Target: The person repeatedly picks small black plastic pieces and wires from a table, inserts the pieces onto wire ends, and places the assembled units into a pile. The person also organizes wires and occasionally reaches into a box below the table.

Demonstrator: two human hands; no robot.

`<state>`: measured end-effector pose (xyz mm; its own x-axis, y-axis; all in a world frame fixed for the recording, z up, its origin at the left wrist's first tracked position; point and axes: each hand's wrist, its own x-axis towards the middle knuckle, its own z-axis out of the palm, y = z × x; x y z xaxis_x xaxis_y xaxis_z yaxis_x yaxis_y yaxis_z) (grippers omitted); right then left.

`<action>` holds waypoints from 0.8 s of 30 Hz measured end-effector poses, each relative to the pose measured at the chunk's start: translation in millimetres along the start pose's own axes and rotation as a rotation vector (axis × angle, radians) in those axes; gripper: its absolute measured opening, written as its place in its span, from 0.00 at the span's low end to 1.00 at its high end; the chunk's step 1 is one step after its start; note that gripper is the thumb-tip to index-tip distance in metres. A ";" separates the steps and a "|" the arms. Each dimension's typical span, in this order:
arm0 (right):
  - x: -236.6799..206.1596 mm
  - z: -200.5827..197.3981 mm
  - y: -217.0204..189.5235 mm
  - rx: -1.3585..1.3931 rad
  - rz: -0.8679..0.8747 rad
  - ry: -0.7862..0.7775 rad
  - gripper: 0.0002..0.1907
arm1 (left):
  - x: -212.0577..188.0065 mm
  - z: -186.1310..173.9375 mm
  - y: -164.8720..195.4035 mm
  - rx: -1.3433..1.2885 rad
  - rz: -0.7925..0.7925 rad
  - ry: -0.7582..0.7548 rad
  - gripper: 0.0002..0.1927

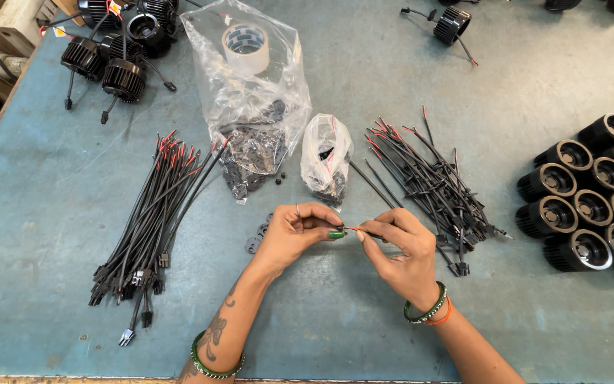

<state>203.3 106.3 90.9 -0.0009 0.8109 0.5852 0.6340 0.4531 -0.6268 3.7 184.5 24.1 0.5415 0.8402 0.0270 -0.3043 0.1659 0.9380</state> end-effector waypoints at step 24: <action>-4.7 -4.5 22.6 0.243 0.293 -0.245 0.05 | -4.7 12.6 1.7 0.108 0.040 -0.028 0.11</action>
<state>221.2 111.1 76.3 -0.0498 0.9684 0.2442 0.4351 0.2412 -0.8675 10.5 174.3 29.9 0.5528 0.8301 0.0729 -0.2407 0.0752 0.9677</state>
